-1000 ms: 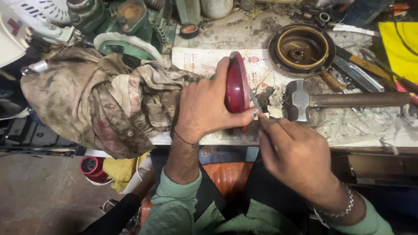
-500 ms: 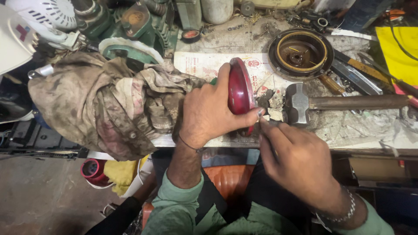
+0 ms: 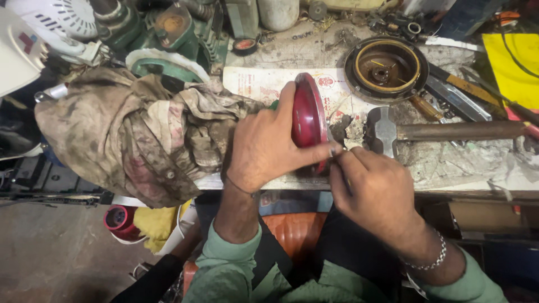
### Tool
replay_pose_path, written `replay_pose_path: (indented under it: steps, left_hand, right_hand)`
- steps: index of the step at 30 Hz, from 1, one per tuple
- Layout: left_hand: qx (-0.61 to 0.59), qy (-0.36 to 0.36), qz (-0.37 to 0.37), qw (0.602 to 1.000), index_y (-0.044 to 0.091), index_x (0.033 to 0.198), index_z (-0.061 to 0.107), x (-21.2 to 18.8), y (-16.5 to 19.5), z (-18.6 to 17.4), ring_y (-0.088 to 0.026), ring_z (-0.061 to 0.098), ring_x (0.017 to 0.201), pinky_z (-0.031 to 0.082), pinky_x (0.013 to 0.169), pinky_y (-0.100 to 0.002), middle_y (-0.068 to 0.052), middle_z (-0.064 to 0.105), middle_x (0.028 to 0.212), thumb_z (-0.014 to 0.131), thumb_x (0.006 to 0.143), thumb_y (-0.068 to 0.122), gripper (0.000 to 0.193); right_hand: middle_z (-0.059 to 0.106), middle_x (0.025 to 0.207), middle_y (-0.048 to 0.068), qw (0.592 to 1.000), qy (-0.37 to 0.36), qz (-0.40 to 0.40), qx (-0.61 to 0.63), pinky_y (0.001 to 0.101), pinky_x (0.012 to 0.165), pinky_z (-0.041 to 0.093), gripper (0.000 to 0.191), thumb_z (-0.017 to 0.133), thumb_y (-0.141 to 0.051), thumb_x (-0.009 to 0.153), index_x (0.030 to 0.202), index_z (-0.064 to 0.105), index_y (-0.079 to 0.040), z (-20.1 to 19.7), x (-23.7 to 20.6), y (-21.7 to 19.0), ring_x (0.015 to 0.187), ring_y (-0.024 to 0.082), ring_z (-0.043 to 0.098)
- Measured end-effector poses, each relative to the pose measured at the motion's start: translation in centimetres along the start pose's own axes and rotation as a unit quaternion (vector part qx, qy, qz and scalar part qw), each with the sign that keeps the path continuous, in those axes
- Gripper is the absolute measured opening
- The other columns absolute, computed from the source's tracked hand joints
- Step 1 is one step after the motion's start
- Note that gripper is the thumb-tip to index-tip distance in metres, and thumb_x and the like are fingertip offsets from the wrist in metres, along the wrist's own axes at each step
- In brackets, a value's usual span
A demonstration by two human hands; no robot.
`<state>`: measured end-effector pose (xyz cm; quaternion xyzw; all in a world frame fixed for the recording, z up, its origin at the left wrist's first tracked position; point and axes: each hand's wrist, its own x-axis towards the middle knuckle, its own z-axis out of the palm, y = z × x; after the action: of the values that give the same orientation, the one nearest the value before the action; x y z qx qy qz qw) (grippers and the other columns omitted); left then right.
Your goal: The person holds a red dome-shaped component against the workbench and repeatedly scrapes its edge with a small blade, working around the rim. Near the end they flip the component over and use a screwdriver on a screw in its center.
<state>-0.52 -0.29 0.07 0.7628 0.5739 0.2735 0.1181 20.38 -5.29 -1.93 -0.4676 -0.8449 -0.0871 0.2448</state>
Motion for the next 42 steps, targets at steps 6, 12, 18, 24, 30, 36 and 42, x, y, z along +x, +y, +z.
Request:
replay_pose_path:
  steps: [6, 12, 18, 24, 30, 36, 42]
  left_hand:
    - [0.033, 0.080, 0.061, 0.994, -0.007, 0.146, 0.038, -0.7, 0.4, 0.3, -0.041, 0.073, 0.072, 0.058, 0.068, -0.051, -0.025, 0.071, 0.082, 0.079, 0.069, 0.077, 0.121]
    - [0.003, 0.053, 0.027, 0.998, -0.005, 0.149, 0.037, -0.5, 0.0, 0.5, -0.043, 0.074, 0.076, 0.060, 0.066, -0.051, -0.025, 0.073, 0.087, 0.080, 0.070, 0.069, 0.116]
    - [-0.005, 0.035, 0.036, 0.999, -0.005, 0.148, 0.036, -0.2, 0.1, 0.2, -0.041, 0.075, 0.076, 0.061, 0.066, -0.050, -0.026, 0.072, 0.087, 0.080, 0.071, 0.067, 0.115]
    - [-0.001, 0.055, 0.028, 0.998, -0.004, 0.148, 0.037, -0.2, 0.3, 0.2, -0.043, 0.074, 0.076, 0.060, 0.066, -0.052, -0.026, 0.073, 0.086, 0.082, 0.069, 0.067, 0.116]
    - [0.003, 0.038, 0.017, 0.999, -0.003, 0.149, 0.036, -0.2, 0.4, 0.2, -0.044, 0.074, 0.076, 0.060, 0.066, -0.053, -0.025, 0.073, 0.084, 0.082, 0.068, 0.067, 0.116]
    - [0.000, 0.032, 0.029, 0.999, -0.004, 0.148, 0.036, -0.1, 0.2, 0.3, -0.042, 0.075, 0.075, 0.061, 0.066, -0.051, -0.025, 0.072, 0.083, 0.079, 0.070, 0.068, 0.115]
    - [0.015, 0.049, 0.021, 0.998, -0.001, 0.149, 0.038, 0.1, 0.0, 0.7, -0.044, 0.074, 0.075, 0.060, 0.064, -0.052, -0.025, 0.073, 0.084, 0.078, 0.070, 0.074, 0.116]
  right_hand:
    - [0.063, 0.077, 0.012, 1.000, 0.017, -0.020, 0.011, 0.0448, 0.058, 0.052, 0.015, 0.073, -0.011, 0.080, 0.089, 0.066, -0.002, -0.1, 0.2, -0.1, 0.065, 0.033, 0.065]
    - [0.064, 0.075, 0.010, 0.999, 0.020, -0.016, 0.026, 0.0439, 0.056, 0.051, 0.026, 0.073, -0.011, 0.080, 0.104, 0.073, -0.002, -2.1, 0.7, -1.4, 0.060, 0.031, 0.064]
    - [0.064, 0.075, 0.009, 1.000, 0.010, -0.017, -0.001, 0.0439, 0.057, 0.052, 0.024, 0.075, -0.013, 0.083, 0.105, 0.073, -0.004, -1.7, 0.7, -1.3, 0.061, 0.030, 0.064]
    - [0.063, 0.078, 0.010, 1.000, 0.008, 0.002, 0.020, 0.0436, 0.063, 0.052, 0.013, 0.074, -0.014, 0.086, 0.093, 0.067, -0.006, -1.6, 0.9, -1.2, 0.068, 0.032, 0.065]
    - [0.064, 0.073, 0.008, 1.000, 0.007, -0.005, 0.018, 0.0441, 0.058, 0.051, 0.025, 0.074, -0.014, 0.083, 0.107, 0.074, -0.005, -1.6, 0.8, -0.9, 0.061, 0.030, 0.065]
    - [0.065, 0.075, 0.008, 0.999, 0.017, -0.009, 0.026, 0.0441, 0.060, 0.052, 0.023, 0.074, -0.013, 0.084, 0.105, 0.073, -0.006, -1.6, 0.7, -1.0, 0.063, 0.029, 0.065]
    - [0.065, 0.080, 0.010, 1.000, 0.000, 0.005, 0.016, 0.0442, 0.065, 0.053, 0.013, 0.075, -0.014, 0.085, 0.091, 0.066, -0.006, -1.2, 0.8, -0.9, 0.071, 0.032, 0.066]
